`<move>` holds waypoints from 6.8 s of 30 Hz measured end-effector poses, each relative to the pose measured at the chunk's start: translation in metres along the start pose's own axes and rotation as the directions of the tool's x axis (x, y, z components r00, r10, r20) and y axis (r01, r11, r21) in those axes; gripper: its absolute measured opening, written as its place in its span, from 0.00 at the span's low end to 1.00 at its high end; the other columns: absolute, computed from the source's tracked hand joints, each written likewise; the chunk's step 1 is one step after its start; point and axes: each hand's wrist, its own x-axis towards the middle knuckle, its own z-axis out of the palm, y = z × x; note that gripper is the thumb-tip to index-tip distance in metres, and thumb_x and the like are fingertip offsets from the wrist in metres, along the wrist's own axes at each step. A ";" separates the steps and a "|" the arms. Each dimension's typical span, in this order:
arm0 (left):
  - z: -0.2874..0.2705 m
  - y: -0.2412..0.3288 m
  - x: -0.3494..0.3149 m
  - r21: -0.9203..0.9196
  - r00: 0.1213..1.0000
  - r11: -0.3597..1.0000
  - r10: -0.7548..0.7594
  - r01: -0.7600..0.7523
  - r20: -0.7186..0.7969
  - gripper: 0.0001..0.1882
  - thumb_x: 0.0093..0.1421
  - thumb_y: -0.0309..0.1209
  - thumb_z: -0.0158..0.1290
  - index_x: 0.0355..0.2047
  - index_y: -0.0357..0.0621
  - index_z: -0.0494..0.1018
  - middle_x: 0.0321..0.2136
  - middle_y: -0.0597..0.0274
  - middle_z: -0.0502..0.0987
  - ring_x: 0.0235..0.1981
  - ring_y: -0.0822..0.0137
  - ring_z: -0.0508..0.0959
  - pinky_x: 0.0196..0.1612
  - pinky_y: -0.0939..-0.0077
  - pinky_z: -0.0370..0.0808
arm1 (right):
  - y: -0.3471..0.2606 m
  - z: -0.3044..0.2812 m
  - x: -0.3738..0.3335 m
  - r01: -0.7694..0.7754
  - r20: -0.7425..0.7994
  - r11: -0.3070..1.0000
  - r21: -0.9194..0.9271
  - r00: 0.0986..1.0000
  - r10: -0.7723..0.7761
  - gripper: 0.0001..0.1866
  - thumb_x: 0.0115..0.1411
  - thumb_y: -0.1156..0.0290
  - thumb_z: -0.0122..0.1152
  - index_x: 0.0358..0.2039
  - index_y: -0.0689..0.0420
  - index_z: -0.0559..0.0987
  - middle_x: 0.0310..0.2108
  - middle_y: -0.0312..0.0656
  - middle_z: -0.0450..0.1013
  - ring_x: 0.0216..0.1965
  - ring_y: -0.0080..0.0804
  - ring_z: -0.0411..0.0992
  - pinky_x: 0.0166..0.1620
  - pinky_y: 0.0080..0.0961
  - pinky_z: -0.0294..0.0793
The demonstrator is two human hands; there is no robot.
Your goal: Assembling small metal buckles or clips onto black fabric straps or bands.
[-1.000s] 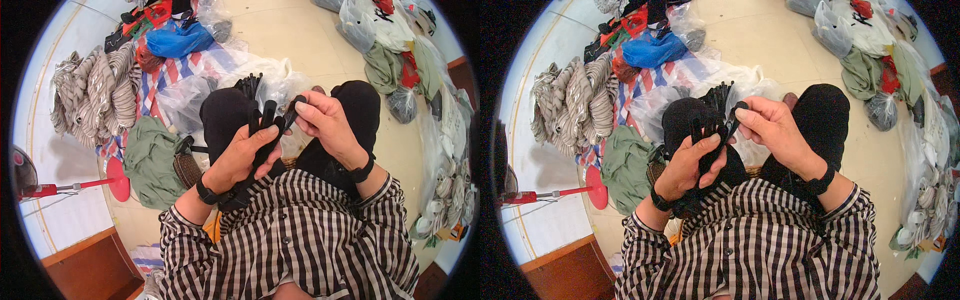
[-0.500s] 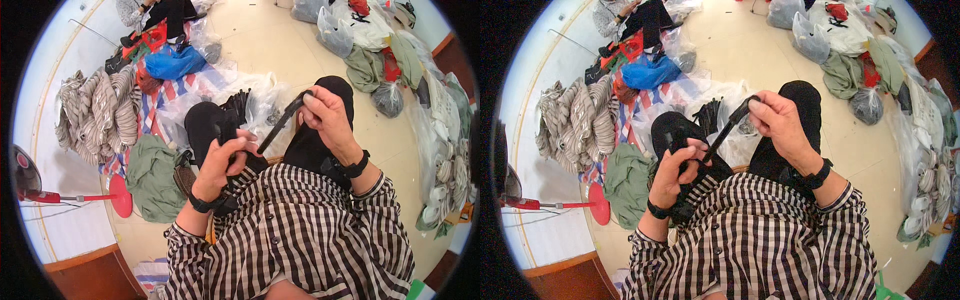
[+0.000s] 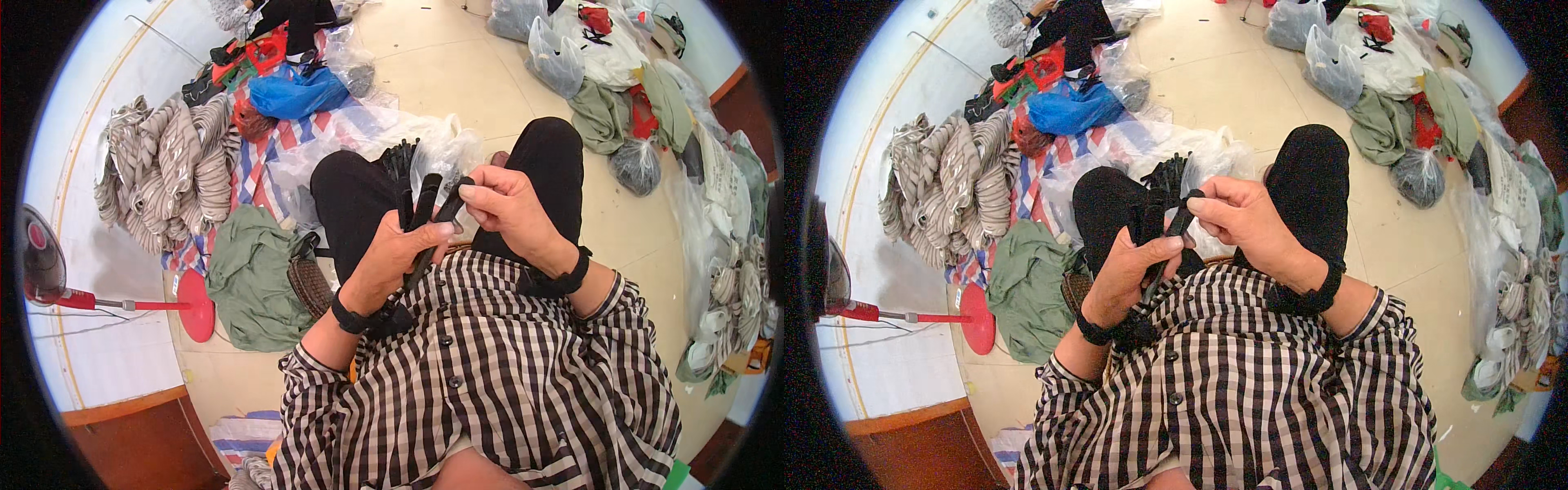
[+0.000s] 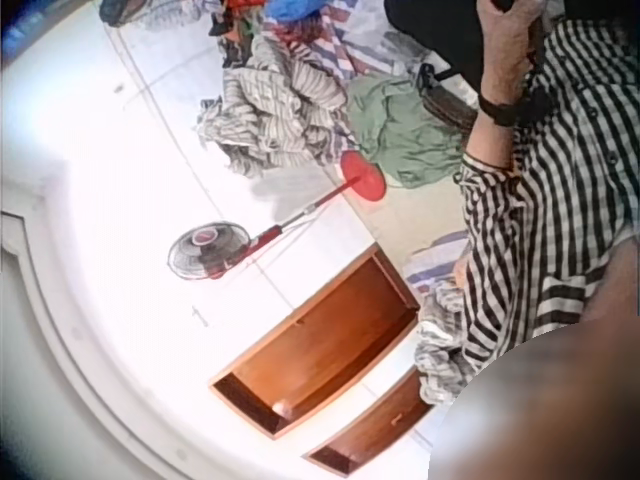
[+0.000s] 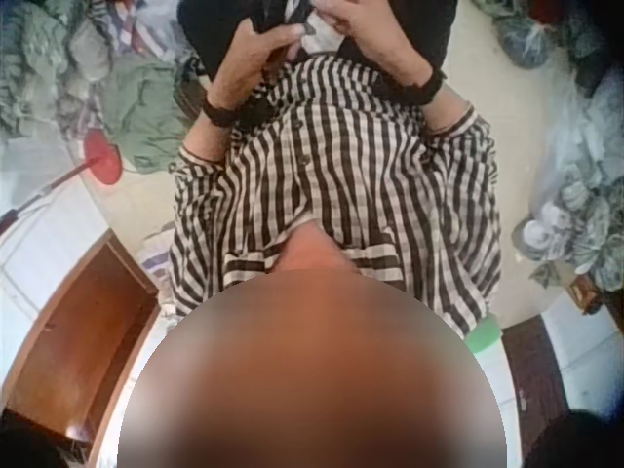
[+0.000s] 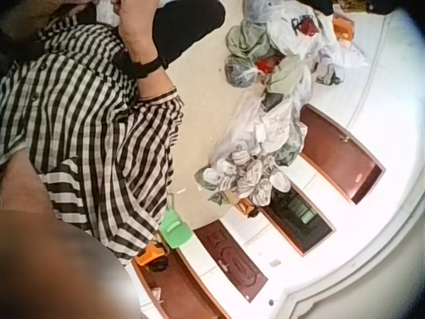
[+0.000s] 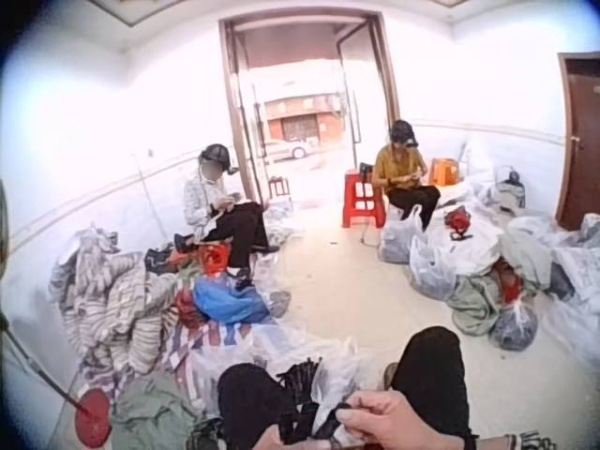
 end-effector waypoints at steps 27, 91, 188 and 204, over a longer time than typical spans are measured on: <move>0.018 -0.023 0.038 0.438 0.885 0.839 0.432 -0.324 -0.173 0.14 0.48 0.23 0.55 0.37 0.37 0.72 0.21 0.67 0.74 0.22 0.80 0.70 0.29 0.84 0.69 | 0.018 0.003 0.013 -0.075 0.048 0.798 0.598 0.997 0.058 0.25 0.62 0.50 0.41 0.46 0.61 0.67 0.43 0.43 0.67 0.47 0.32 0.64 0.52 0.27 0.63; 0.005 0.005 0.000 -0.164 0.999 0.986 -0.024 0.030 0.035 0.16 0.58 0.36 0.50 0.34 0.32 0.72 0.12 0.66 0.67 0.09 0.81 0.58 0.13 0.88 0.51 | -0.013 -0.014 -0.007 0.129 0.102 0.989 0.076 0.985 -0.136 0.14 0.59 0.70 0.53 0.43 0.65 0.72 0.26 0.37 0.69 0.27 0.20 0.69 0.30 0.18 0.73; 0.014 0.061 -0.046 0.039 0.936 0.943 0.333 -0.331 -0.118 0.10 0.60 0.36 0.50 0.26 0.43 0.70 0.12 0.70 0.68 0.11 0.84 0.61 0.14 0.90 0.54 | -0.056 0.033 -0.023 0.748 0.327 0.399 -0.530 0.615 -0.718 0.14 0.43 0.76 0.65 0.34 0.61 0.75 0.27 0.43 0.74 0.26 0.33 0.74 0.30 0.22 0.71; 0.015 0.097 -0.051 0.142 0.941 0.933 0.338 -0.332 -0.020 0.09 0.56 0.30 0.48 0.23 0.37 0.70 0.13 0.65 0.71 0.11 0.82 0.62 0.15 0.88 0.56 | -0.097 0.037 -0.014 0.823 0.589 0.281 -0.493 0.554 -0.588 0.13 0.43 0.79 0.63 0.32 0.62 0.74 0.24 0.42 0.72 0.22 0.32 0.71 0.25 0.20 0.65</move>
